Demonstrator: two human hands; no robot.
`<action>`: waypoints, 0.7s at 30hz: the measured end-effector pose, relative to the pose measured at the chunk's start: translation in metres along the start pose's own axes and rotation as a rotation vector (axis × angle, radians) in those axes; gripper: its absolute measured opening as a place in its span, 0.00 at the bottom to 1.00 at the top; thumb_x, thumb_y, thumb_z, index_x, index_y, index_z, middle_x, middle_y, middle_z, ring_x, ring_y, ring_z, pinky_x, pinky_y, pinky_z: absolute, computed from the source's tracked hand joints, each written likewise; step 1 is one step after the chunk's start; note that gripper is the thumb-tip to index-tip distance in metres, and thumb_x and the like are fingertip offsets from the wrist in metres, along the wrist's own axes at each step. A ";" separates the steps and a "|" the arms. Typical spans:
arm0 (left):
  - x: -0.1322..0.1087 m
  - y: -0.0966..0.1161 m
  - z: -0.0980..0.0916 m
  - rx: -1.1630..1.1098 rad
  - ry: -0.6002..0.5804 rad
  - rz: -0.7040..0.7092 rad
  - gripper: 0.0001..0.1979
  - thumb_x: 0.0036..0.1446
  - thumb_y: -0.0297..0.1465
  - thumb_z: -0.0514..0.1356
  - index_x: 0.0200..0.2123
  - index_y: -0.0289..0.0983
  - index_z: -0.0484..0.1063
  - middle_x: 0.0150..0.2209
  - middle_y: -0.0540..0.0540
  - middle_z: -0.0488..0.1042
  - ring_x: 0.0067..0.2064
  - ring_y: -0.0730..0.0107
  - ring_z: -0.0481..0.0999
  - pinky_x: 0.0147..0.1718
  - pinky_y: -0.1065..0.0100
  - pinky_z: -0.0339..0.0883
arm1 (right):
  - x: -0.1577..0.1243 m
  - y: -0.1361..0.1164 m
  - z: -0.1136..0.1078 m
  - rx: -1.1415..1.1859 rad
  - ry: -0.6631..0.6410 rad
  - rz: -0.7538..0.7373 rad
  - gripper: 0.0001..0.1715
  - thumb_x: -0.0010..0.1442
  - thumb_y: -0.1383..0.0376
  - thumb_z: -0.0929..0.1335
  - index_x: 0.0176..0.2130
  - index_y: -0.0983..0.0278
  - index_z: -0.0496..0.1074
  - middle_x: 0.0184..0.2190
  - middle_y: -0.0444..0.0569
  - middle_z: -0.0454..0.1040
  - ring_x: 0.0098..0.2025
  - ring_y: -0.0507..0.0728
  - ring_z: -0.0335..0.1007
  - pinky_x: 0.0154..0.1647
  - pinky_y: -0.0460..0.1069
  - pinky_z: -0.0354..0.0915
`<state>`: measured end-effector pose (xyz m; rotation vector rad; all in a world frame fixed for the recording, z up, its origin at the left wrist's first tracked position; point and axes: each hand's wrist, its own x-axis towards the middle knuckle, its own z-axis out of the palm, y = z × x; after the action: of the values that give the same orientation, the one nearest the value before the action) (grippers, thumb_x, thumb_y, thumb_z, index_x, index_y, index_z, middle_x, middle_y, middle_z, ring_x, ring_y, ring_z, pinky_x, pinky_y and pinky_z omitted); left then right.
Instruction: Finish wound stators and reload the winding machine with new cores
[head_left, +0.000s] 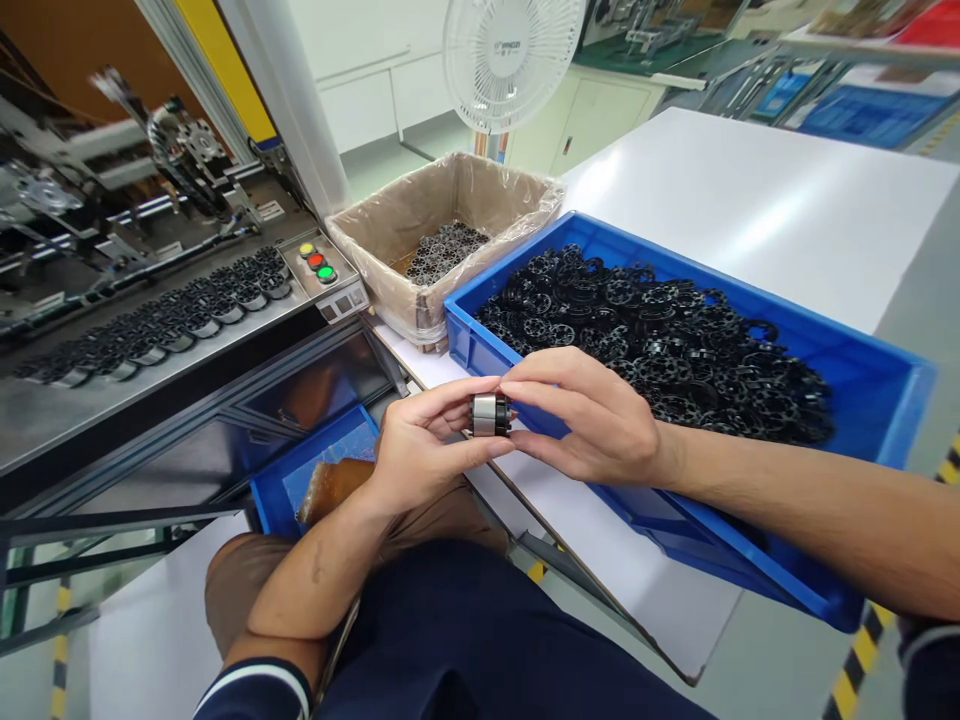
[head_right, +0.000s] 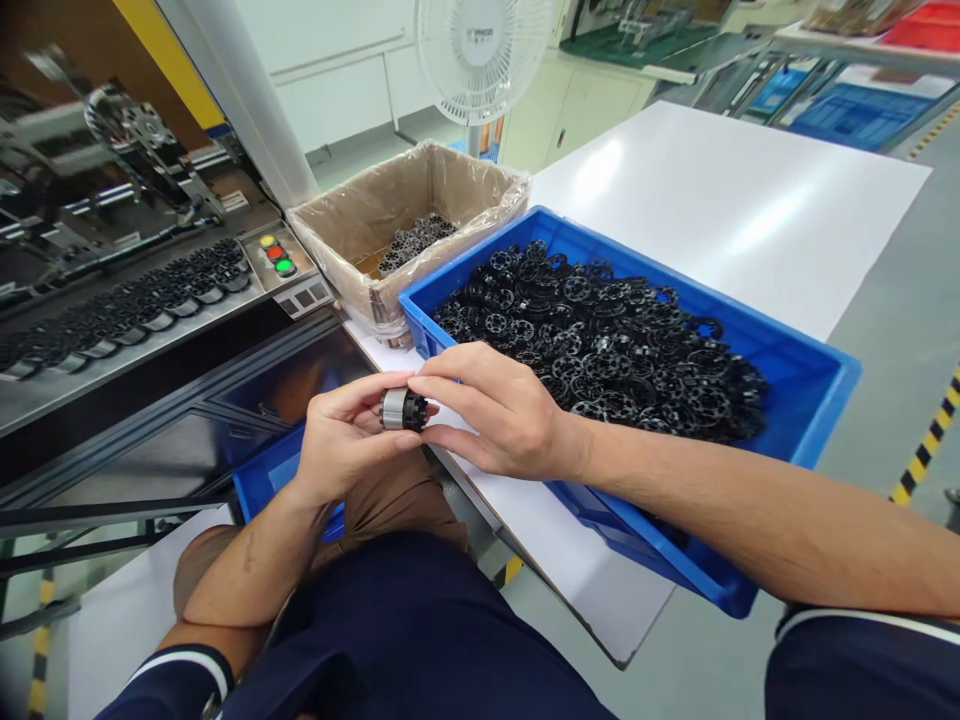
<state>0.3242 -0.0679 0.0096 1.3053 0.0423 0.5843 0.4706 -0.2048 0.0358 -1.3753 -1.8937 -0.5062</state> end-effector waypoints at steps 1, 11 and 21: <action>0.000 0.000 0.000 -0.002 0.002 -0.003 0.24 0.43 0.31 0.77 0.46 0.40 0.82 0.40 0.45 0.85 0.39 0.65 0.85 0.40 0.69 0.81 | 0.000 0.000 0.000 -0.002 0.001 -0.006 0.17 0.66 0.67 0.69 0.53 0.68 0.68 0.45 0.59 0.76 0.49 0.60 0.75 0.46 0.57 0.76; -0.002 0.002 0.001 -0.073 -0.027 -0.098 0.24 0.41 0.27 0.77 0.45 0.42 0.82 0.41 0.47 0.85 0.39 0.67 0.85 0.40 0.71 0.81 | -0.001 0.001 -0.003 -0.087 -0.042 -0.111 0.15 0.68 0.65 0.67 0.53 0.68 0.70 0.41 0.56 0.77 0.45 0.59 0.75 0.42 0.54 0.77; -0.009 -0.013 -0.001 0.008 -0.071 -0.173 0.26 0.52 0.37 0.72 0.55 0.40 0.77 0.45 0.43 0.83 0.44 0.62 0.83 0.44 0.64 0.80 | 0.002 -0.001 -0.004 -0.161 -0.081 -0.132 0.20 0.64 0.69 0.70 0.55 0.69 0.68 0.39 0.55 0.77 0.43 0.60 0.76 0.42 0.54 0.78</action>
<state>0.3216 -0.0729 -0.0051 1.3142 0.0981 0.3903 0.4703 -0.2069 0.0396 -1.3964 -2.0567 -0.6914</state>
